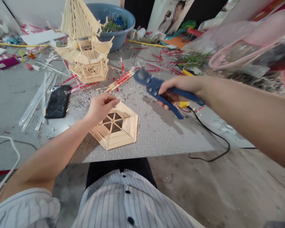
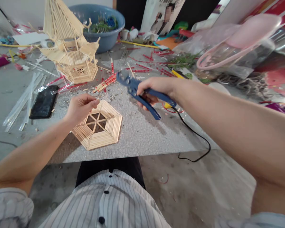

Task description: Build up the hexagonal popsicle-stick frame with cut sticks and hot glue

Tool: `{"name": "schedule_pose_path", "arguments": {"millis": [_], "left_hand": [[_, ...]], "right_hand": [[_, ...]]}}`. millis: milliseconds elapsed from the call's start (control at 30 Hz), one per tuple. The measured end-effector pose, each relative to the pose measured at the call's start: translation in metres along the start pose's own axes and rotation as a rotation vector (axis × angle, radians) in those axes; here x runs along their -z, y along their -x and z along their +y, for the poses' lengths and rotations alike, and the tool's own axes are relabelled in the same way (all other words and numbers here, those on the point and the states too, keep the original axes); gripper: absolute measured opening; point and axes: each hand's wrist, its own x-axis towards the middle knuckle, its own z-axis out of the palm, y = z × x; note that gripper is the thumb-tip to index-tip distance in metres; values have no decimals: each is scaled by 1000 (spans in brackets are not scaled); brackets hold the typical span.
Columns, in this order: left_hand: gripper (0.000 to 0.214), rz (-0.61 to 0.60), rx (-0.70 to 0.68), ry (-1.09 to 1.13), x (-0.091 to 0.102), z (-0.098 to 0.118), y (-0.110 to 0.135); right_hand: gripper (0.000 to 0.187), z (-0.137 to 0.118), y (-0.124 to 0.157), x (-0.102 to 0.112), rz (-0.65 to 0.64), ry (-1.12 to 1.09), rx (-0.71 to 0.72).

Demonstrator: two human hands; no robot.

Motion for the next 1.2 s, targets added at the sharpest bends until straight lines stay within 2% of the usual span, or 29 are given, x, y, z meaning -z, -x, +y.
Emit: {"name": "schedule_pose_path", "arguments": {"millis": [33,100,200,267,333,400,467,633,767,1000,1200], "left_hand": [[15,-6,1,10,0,1,0],[17,-20,3,19,1,3,-1],[21,-33,6,-38,2,7,-4],[22,-35,-8,-89,3,11,-6],[19,-29,-32,-111,5,14,-7],[13,-21,-52,-106,7,17,-7],[7,5,-66,-84,7,19,-5],[4,90,-47,14,-4,13,-2],[8,124,-80,39,-13,0,-1],[11,69,-133,-127,-5,-7,7],[19,67,-173,-180,-8,-10,11]], "right_hand": [[13,1,-1,-2,4,63,-74],[7,4,-4,-8,8,105,-48],[4,6,-11,-18,108,63,202],[1,6,-18,-25,287,215,342],[19,9,-28,-31,523,492,485],[46,16,-39,-38,755,676,650],[62,27,-51,-45,866,734,757],[64,51,-63,-59,847,836,886],[59,53,-57,-66,822,895,949],[57,49,-53,-71,758,982,918],[55,48,-51,-73,735,1029,891]]}}
